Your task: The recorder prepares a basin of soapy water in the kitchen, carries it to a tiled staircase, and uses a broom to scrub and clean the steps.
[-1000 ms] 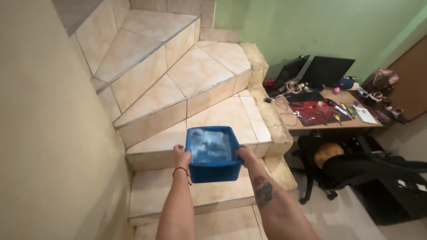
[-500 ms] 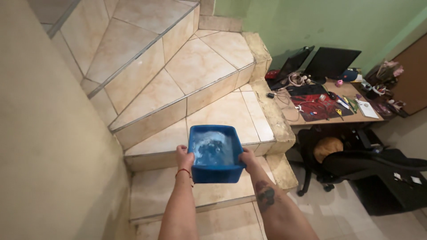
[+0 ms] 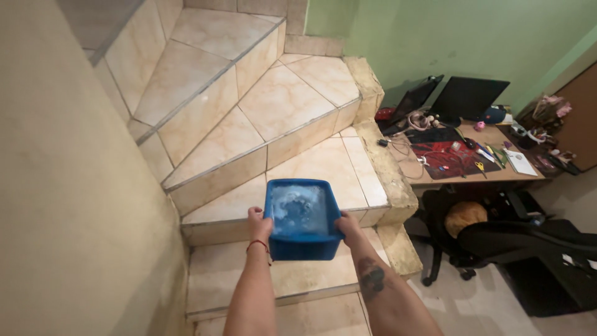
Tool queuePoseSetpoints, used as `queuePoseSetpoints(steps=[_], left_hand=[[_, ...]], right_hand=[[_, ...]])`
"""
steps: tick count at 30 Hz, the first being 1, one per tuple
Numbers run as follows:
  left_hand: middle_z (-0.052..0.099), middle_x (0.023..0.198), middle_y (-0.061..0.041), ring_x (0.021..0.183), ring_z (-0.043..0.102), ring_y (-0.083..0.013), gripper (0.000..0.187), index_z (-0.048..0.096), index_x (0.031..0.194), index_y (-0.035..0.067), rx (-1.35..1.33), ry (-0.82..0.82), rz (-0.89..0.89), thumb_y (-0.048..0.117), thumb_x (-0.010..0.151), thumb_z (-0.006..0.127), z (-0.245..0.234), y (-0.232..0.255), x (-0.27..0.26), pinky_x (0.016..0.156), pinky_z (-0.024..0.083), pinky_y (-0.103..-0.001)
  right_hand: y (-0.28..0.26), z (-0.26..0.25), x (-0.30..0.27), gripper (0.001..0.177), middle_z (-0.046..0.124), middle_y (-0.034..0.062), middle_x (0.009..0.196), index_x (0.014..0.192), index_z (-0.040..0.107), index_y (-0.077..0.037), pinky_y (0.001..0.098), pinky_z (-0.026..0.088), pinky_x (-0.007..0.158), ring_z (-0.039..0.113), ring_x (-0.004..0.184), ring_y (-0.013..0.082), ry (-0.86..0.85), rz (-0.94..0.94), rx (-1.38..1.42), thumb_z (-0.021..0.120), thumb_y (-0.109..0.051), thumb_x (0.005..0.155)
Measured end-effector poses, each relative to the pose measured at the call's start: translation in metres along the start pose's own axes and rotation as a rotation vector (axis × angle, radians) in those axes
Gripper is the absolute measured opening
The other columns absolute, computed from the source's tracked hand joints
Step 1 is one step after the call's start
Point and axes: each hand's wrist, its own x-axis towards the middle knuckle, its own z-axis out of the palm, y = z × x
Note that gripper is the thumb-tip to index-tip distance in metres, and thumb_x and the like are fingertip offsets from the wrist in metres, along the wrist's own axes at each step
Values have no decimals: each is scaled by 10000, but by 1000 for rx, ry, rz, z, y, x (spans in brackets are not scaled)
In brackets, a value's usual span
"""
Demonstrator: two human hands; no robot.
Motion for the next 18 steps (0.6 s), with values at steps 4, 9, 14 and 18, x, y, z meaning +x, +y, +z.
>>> queuePoseSetpoints(steps=[4,9,14,18], left_hand=[[715,849,-187,710,682,-274,427,458,1146,26,49,66,105,-49,742,577,-14,15,4,639,524,-362],[734,915,-213,790,709,-327,455,491,1169,33,95,101,92,-15,728,590,-37,54,-8,723,550,-399],[752,935,-205,861,732,-339,426,519,1148,22,107,160,168,7,729,598,-48,73,2,790,555,-393],[734,917,-223,852,730,-352,401,535,1132,10,91,191,175,21,735,595,-54,92,13,779,558,-406]], right_hand=[[-21,16,-8,425,657,119,824,1124,680,2,363,485,540,616,677,237,-6,10,-17,518,106,746],[-41,36,-18,421,671,124,805,1113,705,3,366,486,525,619,659,244,-11,-21,-46,542,97,737],[-49,49,2,415,668,138,803,1101,705,10,373,488,535,611,656,254,2,-48,-49,546,106,730],[-64,58,12,405,669,143,832,1088,704,40,373,490,556,616,678,247,-57,-126,-60,549,114,722]])
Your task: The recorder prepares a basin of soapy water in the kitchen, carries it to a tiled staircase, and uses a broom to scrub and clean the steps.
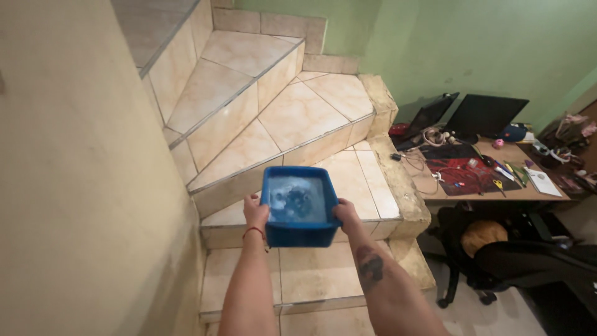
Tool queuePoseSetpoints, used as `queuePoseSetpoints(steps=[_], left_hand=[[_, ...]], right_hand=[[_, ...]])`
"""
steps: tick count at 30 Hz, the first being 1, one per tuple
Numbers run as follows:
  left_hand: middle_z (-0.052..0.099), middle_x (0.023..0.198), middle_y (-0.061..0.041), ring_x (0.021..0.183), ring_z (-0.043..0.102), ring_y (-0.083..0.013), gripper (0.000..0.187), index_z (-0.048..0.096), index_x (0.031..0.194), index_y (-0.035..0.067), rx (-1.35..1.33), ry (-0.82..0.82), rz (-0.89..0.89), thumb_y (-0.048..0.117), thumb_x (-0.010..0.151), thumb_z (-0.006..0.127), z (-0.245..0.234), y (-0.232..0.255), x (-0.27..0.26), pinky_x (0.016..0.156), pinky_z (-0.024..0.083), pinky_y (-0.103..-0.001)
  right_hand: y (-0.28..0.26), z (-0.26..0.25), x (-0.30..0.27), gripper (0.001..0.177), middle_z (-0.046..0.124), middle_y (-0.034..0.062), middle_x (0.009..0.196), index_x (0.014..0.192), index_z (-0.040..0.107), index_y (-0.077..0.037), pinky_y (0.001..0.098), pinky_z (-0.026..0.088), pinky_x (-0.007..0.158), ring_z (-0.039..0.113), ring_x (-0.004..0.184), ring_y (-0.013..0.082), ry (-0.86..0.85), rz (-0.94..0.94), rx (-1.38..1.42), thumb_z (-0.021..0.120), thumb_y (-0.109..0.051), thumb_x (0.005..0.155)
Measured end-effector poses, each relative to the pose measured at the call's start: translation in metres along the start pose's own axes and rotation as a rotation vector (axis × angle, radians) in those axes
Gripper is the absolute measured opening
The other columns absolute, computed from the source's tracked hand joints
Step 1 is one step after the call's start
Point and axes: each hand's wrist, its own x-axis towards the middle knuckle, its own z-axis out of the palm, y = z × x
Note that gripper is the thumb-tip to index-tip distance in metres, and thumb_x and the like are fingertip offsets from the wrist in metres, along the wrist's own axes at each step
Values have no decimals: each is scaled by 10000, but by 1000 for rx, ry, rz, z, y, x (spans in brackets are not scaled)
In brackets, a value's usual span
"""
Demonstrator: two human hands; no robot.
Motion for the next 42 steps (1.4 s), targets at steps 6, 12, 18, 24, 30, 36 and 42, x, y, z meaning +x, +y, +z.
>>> queuePoseSetpoints(steps=[6,12,18,24,30,36,42], left_hand=[[714,909,-243,812,712,-345,398,549,1094,-12,17,57,116,16,702,609,10,0,36,742,564,-406],[703,919,-230,719,679,-320,456,502,1139,15,-88,11,-18,6,688,574,24,41,61,646,541,-408],[684,936,-213,758,670,-262,447,508,1156,-1,-117,128,-7,-27,722,612,56,30,122,653,533,-366],[724,857,-205,693,687,-261,457,481,1191,5,-134,130,-159,-28,745,577,73,65,136,627,534,-344],[700,897,-225,715,672,-267,453,506,1174,30,-107,150,-107,-32,733,589,78,99,125,636,533,-375],[705,876,-190,760,687,-293,408,513,1123,33,46,170,-59,-19,725,588,92,111,123,714,539,-378],[699,909,-183,808,696,-294,423,503,1132,31,-71,150,-98,-17,715,557,95,107,110,727,546,-370]], right_hand=[[-46,14,10,424,700,147,857,1108,702,42,373,529,586,652,701,253,-27,-24,15,541,105,720],[-67,20,73,446,698,166,855,1123,704,55,384,528,579,658,701,275,-48,-29,-12,541,104,711],[-111,37,150,403,681,179,804,1066,698,86,408,514,519,651,643,300,-103,2,-45,573,107,684],[-183,37,144,322,607,143,721,1010,688,43,421,432,464,587,588,286,-155,150,-109,585,85,707],[-160,20,172,374,674,140,812,1076,701,42,382,516,555,642,690,264,-180,53,-38,560,100,734],[-185,3,144,446,709,158,877,1122,691,50,381,560,593,685,728,274,-151,104,0,545,126,707],[-172,-5,152,445,704,175,860,1123,700,78,367,532,573,661,693,271,-148,92,-24,537,118,711]])
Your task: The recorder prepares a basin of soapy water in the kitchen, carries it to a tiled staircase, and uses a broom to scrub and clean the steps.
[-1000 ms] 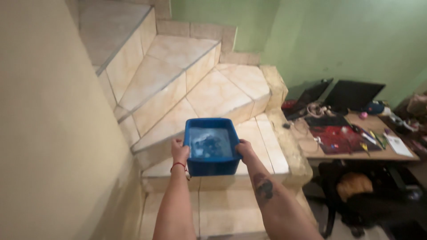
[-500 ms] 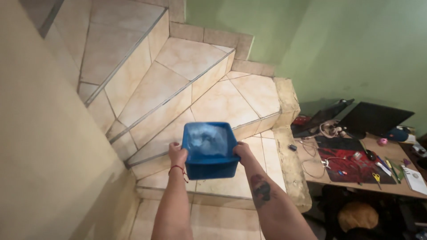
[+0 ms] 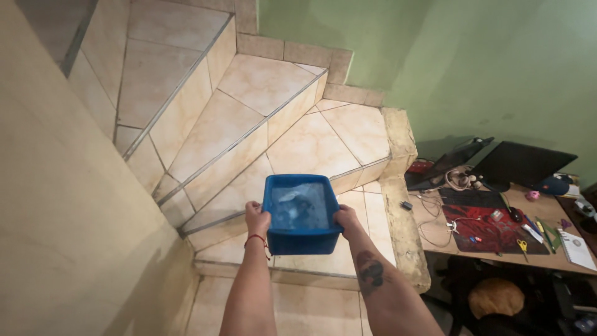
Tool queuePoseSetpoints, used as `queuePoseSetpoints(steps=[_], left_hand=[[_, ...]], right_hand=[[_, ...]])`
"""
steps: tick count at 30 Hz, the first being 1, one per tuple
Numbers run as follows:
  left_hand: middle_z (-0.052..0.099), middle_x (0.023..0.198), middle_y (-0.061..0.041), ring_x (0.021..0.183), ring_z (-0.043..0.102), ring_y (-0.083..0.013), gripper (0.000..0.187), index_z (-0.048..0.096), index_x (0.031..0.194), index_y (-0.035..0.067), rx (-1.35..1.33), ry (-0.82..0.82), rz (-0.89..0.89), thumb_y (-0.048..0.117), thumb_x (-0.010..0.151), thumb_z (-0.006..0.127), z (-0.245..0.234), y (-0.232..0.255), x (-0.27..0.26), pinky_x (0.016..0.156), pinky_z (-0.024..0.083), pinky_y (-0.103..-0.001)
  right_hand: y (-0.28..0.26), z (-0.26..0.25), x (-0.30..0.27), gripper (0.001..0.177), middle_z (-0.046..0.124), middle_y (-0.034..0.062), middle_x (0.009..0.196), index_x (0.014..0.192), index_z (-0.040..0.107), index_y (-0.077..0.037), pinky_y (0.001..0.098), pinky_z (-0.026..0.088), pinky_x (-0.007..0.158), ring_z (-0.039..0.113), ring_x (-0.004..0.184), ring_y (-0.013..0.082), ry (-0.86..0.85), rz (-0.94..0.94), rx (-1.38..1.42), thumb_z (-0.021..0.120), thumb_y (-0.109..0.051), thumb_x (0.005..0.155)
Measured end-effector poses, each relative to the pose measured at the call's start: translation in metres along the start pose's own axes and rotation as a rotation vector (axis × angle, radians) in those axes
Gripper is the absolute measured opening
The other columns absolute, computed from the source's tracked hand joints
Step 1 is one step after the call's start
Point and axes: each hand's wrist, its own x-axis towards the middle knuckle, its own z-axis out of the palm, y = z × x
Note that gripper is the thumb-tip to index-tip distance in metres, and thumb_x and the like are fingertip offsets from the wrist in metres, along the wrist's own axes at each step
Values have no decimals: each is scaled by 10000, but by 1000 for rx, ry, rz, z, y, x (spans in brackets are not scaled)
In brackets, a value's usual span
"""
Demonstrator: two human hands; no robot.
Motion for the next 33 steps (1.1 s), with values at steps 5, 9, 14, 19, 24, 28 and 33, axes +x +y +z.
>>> queuePoseSetpoints(steps=[5,9,14,19,24,28,33], left_hand=[[707,928,-201,821,702,-306,422,508,1127,22,41,-3,-3,-22,712,576,-13,9,3,745,547,-370],[710,944,-209,812,703,-326,420,511,1147,36,70,18,-52,-7,736,585,-37,46,3,745,547,-384],[707,932,-187,833,692,-297,407,531,1149,25,47,103,-13,27,753,626,-63,58,47,765,540,-379],[664,886,-162,808,654,-301,453,525,1177,2,-80,132,-28,36,743,653,-90,88,119,721,521,-398],[617,894,-125,777,633,-264,525,534,1136,-31,-66,160,56,-40,631,680,-102,109,164,647,527,-375],[628,852,-161,722,625,-279,513,503,1152,-13,-143,105,-11,-23,659,643,-105,138,154,631,504,-377],[649,868,-158,728,641,-248,442,501,1099,-16,-97,109,50,18,696,681,-92,136,153,657,526,-351]], right_hand=[[0,9,-6,447,684,153,825,1121,694,61,368,518,561,636,664,254,14,15,31,539,119,705],[-16,31,0,427,675,160,814,1103,702,64,377,510,556,632,648,257,-7,-3,-14,549,105,706],[-45,80,37,390,668,152,794,1063,704,15,389,503,545,633,646,265,-59,-14,-28,576,76,699],[-86,127,84,306,654,123,759,939,705,-84,411,492,560,627,677,282,-131,-148,-139,616,6,660],[-134,150,95,185,674,110,745,718,705,-121,373,545,700,669,801,306,-199,-1069,-1298,722,-67,541],[-146,173,76,189,647,129,725,775,705,-71,391,508,618,642,728,309,-164,-634,-775,676,-15,598],[-136,167,64,367,630,159,777,1039,669,51,402,480,501,617,625,284,-96,-68,64,565,121,693]])
